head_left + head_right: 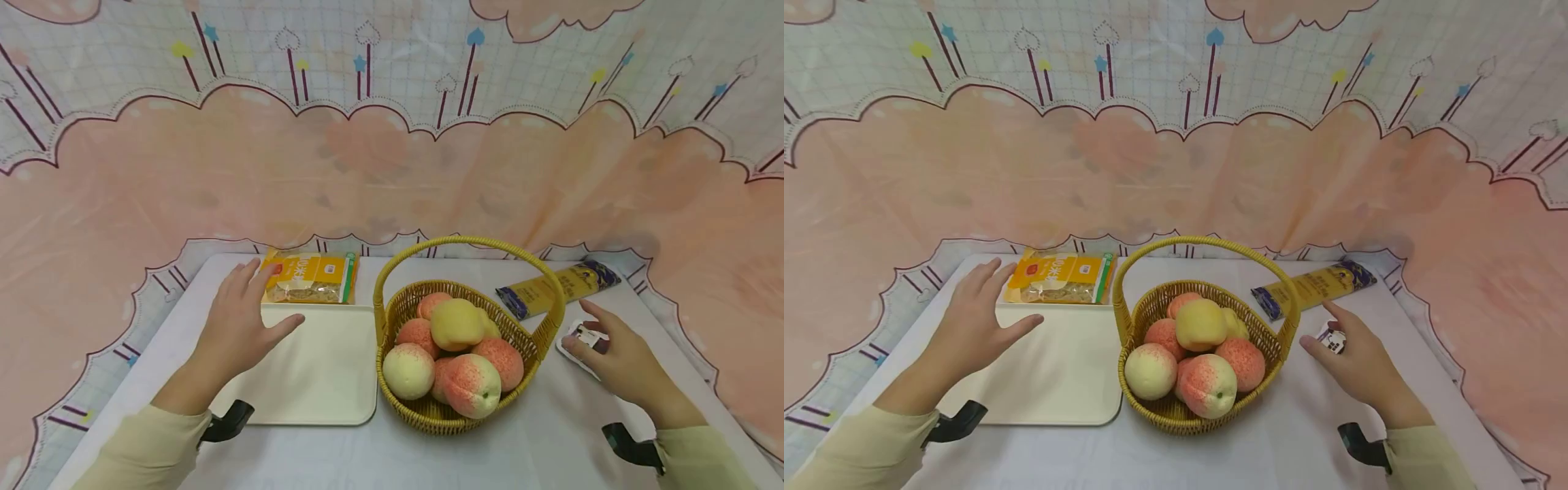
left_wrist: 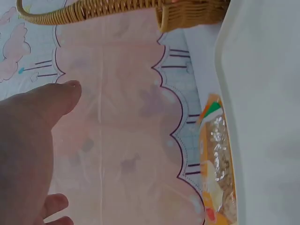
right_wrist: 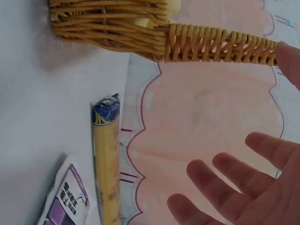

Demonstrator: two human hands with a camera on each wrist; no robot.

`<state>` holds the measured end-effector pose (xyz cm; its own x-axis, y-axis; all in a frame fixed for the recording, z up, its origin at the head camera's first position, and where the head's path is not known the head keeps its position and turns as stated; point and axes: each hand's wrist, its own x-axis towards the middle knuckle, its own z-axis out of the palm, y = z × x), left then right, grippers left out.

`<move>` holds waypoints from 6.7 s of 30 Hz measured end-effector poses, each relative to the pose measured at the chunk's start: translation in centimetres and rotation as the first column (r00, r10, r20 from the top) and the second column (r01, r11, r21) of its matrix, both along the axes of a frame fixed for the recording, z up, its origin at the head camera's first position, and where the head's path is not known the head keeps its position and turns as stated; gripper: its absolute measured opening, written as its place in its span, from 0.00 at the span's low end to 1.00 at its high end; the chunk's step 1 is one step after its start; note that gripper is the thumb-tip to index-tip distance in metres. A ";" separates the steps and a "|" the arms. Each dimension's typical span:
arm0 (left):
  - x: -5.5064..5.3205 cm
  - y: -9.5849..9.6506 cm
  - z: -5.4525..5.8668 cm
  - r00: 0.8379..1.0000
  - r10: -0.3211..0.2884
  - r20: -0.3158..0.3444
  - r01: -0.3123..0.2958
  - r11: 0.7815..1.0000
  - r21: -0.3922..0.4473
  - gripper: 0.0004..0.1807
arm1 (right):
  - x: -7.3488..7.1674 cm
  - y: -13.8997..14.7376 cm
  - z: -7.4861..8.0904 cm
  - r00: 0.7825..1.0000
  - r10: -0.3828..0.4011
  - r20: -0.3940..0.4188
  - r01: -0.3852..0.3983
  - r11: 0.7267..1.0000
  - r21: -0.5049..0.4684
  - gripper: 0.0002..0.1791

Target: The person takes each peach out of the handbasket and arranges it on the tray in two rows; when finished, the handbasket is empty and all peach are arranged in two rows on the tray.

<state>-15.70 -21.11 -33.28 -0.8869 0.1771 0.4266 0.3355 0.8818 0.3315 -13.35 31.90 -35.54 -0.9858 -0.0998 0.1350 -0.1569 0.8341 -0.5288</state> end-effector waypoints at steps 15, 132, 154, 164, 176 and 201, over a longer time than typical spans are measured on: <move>2.2 3.5 -3.0 0.991 -0.133 -0.017 0.133 0.977 0.164 0.42 | 1.6 -1.8 -2.2 0.999 0.001 0.053 0.007 0.989 -0.148 0.40; 5.0 10.8 -5.6 0.901 -0.423 0.099 0.353 0.845 0.401 0.37 | 3.9 -6.6 -7.4 1.000 0.024 -0.005 -0.024 0.932 -0.361 0.34; 4.8 7.4 -4.8 0.924 -0.382 0.033 0.315 0.806 0.501 0.40 | 3.4 -6.8 -7.0 0.998 0.020 0.066 0.006 0.932 -0.362 0.35; 4.7 3.6 -3.7 0.975 -0.214 0.062 0.166 0.884 0.438 0.40 | 3.7 -6.7 -7.1 0.995 -0.003 0.103 0.039 0.935 -0.354 0.36; 2.9 -1.7 -3.5 0.993 -0.057 0.101 0.015 0.927 0.375 0.41 | 4.4 -6.6 -7.4 0.995 -0.027 0.093 0.056 0.945 -0.323 0.35; -2.0 -7.9 -5.5 0.949 0.097 0.301 -0.201 0.920 0.337 0.49 | 4.3 -6.5 -7.6 0.996 -0.020 0.083 0.046 0.944 -0.328 0.34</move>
<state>-17.72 -29.06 -38.79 -0.9812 -0.0853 0.1732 0.0601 0.7173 0.6941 -9.08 25.43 -43.15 -0.9965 -0.0300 0.0782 -0.0801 0.6154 -0.7841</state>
